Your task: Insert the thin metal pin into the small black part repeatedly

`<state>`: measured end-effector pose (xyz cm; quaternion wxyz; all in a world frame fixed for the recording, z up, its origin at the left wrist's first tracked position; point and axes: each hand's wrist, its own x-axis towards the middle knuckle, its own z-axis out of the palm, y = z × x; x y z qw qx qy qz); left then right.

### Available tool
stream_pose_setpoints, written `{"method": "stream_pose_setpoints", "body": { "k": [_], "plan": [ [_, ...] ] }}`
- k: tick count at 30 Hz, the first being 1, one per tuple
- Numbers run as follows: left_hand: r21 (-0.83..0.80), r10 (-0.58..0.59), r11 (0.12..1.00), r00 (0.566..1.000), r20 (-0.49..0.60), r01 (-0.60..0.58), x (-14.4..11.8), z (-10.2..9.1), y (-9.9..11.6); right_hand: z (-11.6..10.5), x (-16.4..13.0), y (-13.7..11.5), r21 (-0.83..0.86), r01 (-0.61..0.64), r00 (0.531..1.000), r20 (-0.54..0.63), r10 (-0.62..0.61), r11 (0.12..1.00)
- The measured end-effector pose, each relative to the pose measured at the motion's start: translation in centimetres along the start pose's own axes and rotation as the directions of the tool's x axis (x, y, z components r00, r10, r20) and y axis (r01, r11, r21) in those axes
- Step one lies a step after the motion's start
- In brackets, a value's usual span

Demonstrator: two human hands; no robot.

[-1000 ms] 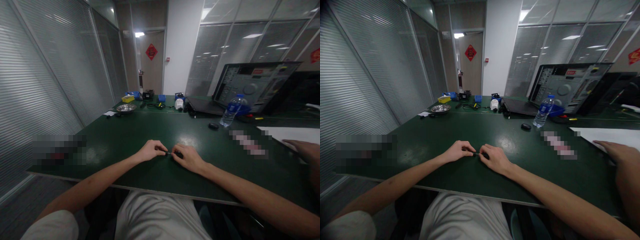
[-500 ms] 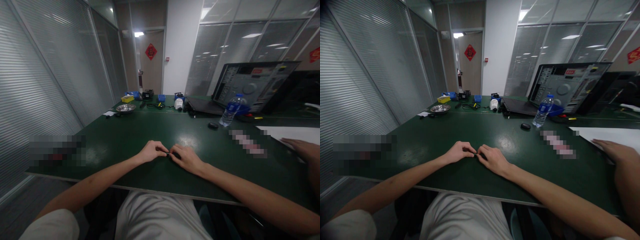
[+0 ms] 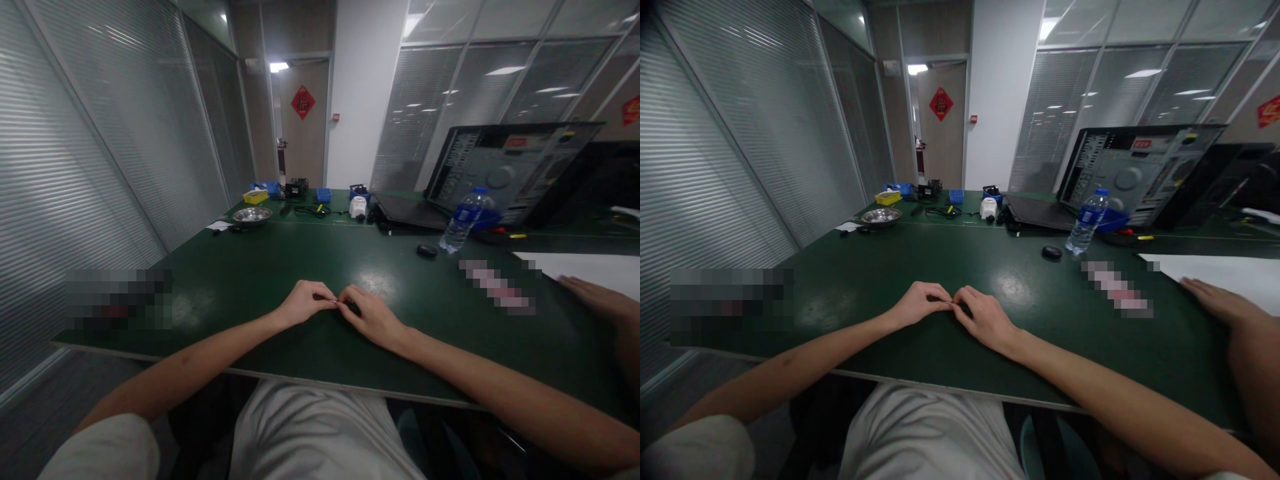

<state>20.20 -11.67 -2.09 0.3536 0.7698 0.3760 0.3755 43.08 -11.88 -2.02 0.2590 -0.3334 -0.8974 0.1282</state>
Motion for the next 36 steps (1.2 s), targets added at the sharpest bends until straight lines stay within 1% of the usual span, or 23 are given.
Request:
{"method": "stream_pose_setpoints", "body": {
  "k": [6, 10, 17, 20, 23, 26, 29, 33, 36],
  "plan": [
    [0.009, 0.036, 0.999, 0.999, 0.001, -0.036, 0.2, -0.9, -0.3, -0.3, -0.2, 0.5, 0.018, -0.028, 0.998, -0.047, 0.029, 0.999],
    [0.013, -0.001, 1.000, 1.000, -0.007, 0.001, 0.4, -1.4, -0.8, -0.6, -0.2, 1.0, 0.023, -0.043, 0.997, -0.059, 0.045, 0.999],
    [0.065, -0.038, 0.997, 0.999, -0.038, 0.041, 0.7, -1.8, -2.4, -0.7, -0.3, 0.9, 0.008, -0.048, 0.997, -0.061, 0.048, 0.999],
    [0.027, -0.062, 0.998, 0.997, -0.045, 0.063, 0.8, -1.8, -2.6, -0.6, -0.3, 1.0, 0.004, -0.046, 0.997, -0.069, 0.046, 0.999],
    [0.014, -0.092, 0.996, 0.993, -0.078, 0.093, 0.9, -1.7, -2.5, -0.5, -0.2, 1.0, 0.008, -0.046, 0.996, -0.070, 0.046, 0.999],
    [0.124, -0.088, 0.987, 0.991, -0.102, 0.101, 0.8, -1.9, -2.4, -0.6, -0.2, 0.9, 0.013, -0.052, 0.997, -0.055, 0.053, 0.999],
    [0.229, -0.054, 0.971, 0.995, -0.085, 0.073, 0.8, -2.3, -2.4, -0.7, -0.2, 0.9, 0.018, -0.054, 0.997, -0.045, 0.054, 0.998],
    [0.298, -0.003, 0.954, 0.997, -0.073, 0.025, 0.8, -2.6, -2.6, -0.7, -0.2, 0.9, 0.017, -0.056, 0.997, -0.046, 0.057, 0.998],
    [0.339, -0.001, 0.940, 0.998, -0.057, 0.021, 0.9, -2.5, -2.6, -0.7, -0.2, 0.9, 0.017, -0.049, 0.998, -0.044, 0.050, 0.999]
  ]
}}
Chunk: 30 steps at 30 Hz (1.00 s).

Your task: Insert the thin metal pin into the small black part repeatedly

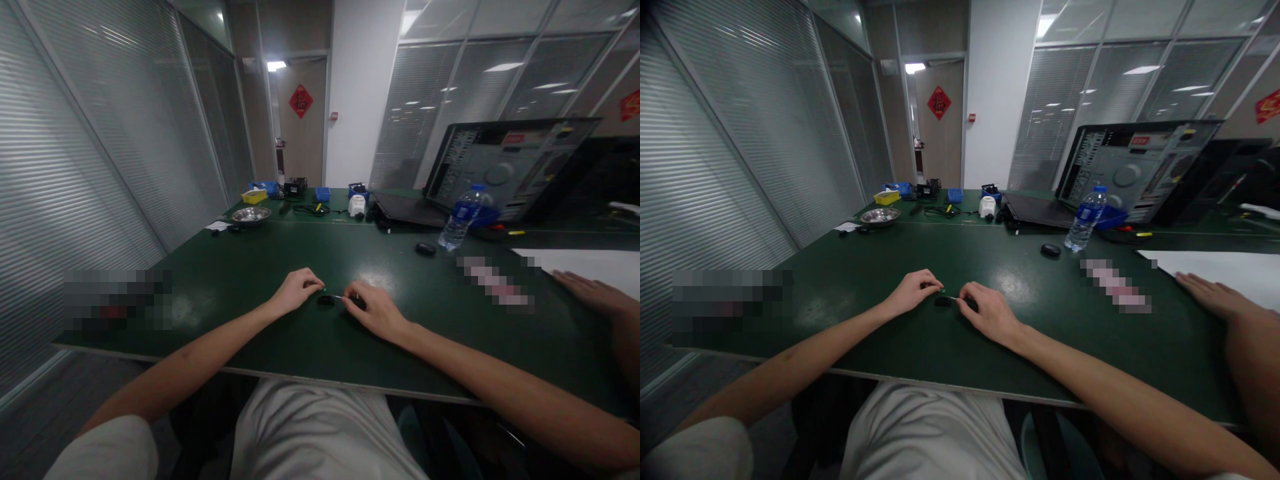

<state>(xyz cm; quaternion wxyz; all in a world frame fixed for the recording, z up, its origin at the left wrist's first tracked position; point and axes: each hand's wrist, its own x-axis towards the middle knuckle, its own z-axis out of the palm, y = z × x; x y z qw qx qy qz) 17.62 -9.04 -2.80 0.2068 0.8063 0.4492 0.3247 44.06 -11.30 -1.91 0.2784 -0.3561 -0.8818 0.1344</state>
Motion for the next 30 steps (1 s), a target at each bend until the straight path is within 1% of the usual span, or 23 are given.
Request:
{"method": "stream_pose_setpoints", "body": {
  "k": [6, 13, 18, 21, 24, 26, 30],
  "plan": [
    [0.060, 0.026, 0.998, 1.000, -0.016, -0.025, -0.2, -0.1, -0.1, -0.1, 0.0, -0.1, -0.008, 0.007, 1.000, -0.006, -0.007, 1.000],
    [0.126, -0.019, 0.992, 1.000, 0.002, 0.019, -0.6, -0.4, 0.2, -0.1, 0.1, -0.1, -0.004, 0.011, 1.000, 0.000, -0.011, 1.000],
    [0.130, 0.064, 0.990, 0.998, -0.024, -0.061, -0.6, -0.1, 1.5, 0.0, 0.0, -0.1, 0.001, 0.015, 1.000, -0.009, -0.015, 1.000],
    [0.127, 0.133, 0.983, 0.991, 0.005, -0.132, -1.0, -0.4, 2.9, 0.1, 0.0, 0.0, 0.002, 0.011, 1.000, -0.010, -0.011, 1.000],
    [0.132, 0.199, 0.970, 0.978, 0.061, -0.206, -1.3, -0.7, 3.8, 0.0, 0.0, -0.1, 0.007, 0.015, 1.000, -0.012, -0.015, 1.000],
    [0.135, 0.206, 0.967, 0.976, 0.078, -0.215, -1.4, -0.8, 3.8, 0.0, 0.0, -0.2, 0.008, 0.021, 1.000, -0.018, -0.021, 1.000],
    [0.117, 0.168, 0.978, 0.984, 0.060, -0.174, -0.9, -0.6, 2.7, -0.1, 0.0, -0.2, 0.000, 0.019, 1.000, -0.015, -0.019, 1.000]
  ]
}}
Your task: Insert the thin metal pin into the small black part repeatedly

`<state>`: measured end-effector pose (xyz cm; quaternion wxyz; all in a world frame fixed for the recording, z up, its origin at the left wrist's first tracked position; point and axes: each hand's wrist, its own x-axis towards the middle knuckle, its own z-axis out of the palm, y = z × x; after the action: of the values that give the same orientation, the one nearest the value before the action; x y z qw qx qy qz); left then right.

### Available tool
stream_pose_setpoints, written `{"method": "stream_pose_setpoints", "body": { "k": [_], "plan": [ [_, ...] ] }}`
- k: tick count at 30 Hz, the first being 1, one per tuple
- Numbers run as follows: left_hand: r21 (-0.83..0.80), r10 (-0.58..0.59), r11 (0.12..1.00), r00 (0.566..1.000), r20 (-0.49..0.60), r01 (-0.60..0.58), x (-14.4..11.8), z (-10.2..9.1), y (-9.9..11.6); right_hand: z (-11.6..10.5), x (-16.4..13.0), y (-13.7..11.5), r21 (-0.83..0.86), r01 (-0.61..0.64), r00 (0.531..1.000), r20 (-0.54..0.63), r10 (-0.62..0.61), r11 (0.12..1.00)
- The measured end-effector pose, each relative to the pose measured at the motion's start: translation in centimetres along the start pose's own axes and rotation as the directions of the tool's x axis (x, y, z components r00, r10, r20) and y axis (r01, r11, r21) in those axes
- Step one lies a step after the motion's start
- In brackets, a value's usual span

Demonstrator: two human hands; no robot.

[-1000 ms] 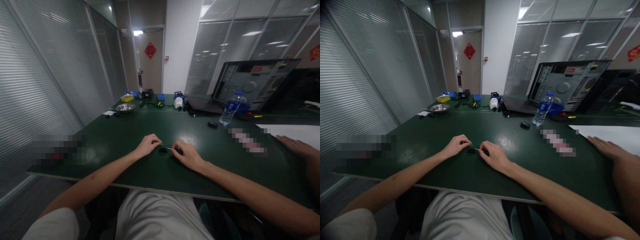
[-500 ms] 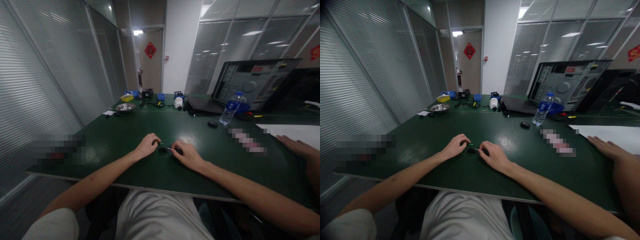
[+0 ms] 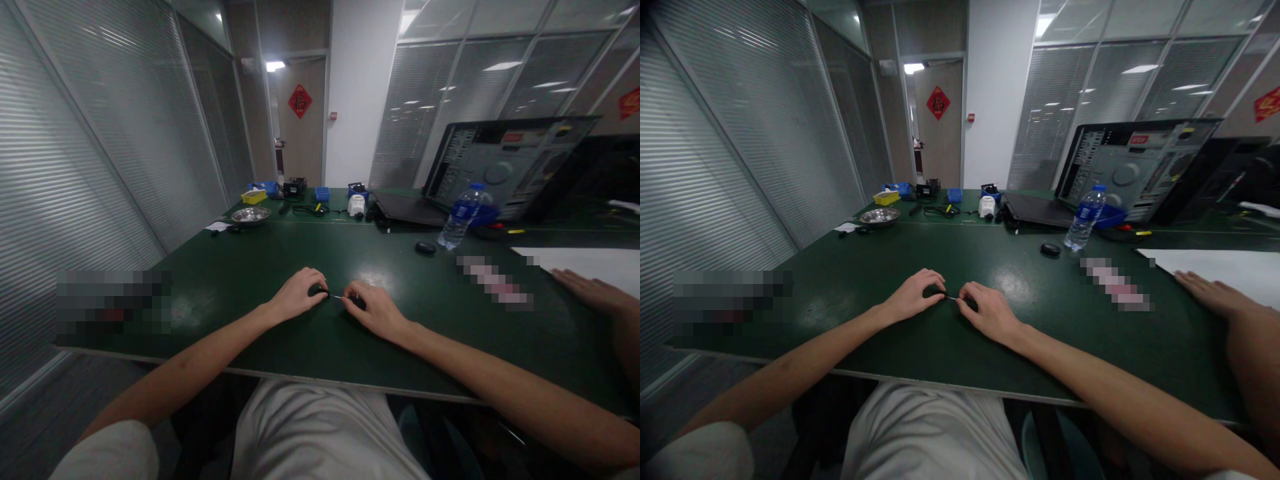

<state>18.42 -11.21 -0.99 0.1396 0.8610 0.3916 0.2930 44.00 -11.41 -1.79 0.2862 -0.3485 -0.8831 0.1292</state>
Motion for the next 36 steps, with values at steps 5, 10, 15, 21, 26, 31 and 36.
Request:
{"method": "stream_pose_setpoints", "body": {
  "k": [5, 10, 15, 21, 26, 31, 36],
  "plan": [
    [0.014, -0.049, 0.999, 0.997, 0.059, 0.049, 0.4, -0.1, -1.2, -0.2, 0.0, 0.0, 0.000, -0.012, 1.000, 0.016, 0.012, 1.000],
    [-0.079, -0.114, 0.990, 0.992, 0.061, 0.119, 0.3, -2.3, -4.4, -0.3, 0.0, -0.2, -0.002, -0.013, 1.000, 0.023, 0.013, 1.000],
    [0.034, -0.332, 0.941, 0.939, -0.094, 0.336, -1.2, -7.3, -11.6, -0.3, 0.0, -0.2, -0.007, -0.018, 0.999, 0.030, 0.018, 1.000],
    [0.246, -0.474, 0.796, 0.822, -0.316, 0.553, -5.6, -13.4, -18.8, -0.2, 0.1, -0.1, -0.007, -0.021, 0.999, 0.034, 0.021, 1.000],
    [0.363, -0.533, 0.665, 0.756, -0.380, 0.652, -8.3, -15.8, -20.3, -0.2, 0.0, -0.1, -0.008, -0.014, 1.000, 0.024, 0.014, 1.000],
    [0.515, -0.531, 0.554, 0.754, -0.387, 0.655, -8.3, -15.9, -19.9, -0.3, 0.0, -0.3, -0.007, -0.007, 1.000, 0.028, 0.008, 1.000],
    [0.523, -0.566, 0.541, 0.745, -0.352, 0.658, -7.7, -15.4, -19.7, -0.3, 0.0, -0.2, 0.002, -0.009, 0.999, 0.036, 0.009, 1.000]
  ]
}}
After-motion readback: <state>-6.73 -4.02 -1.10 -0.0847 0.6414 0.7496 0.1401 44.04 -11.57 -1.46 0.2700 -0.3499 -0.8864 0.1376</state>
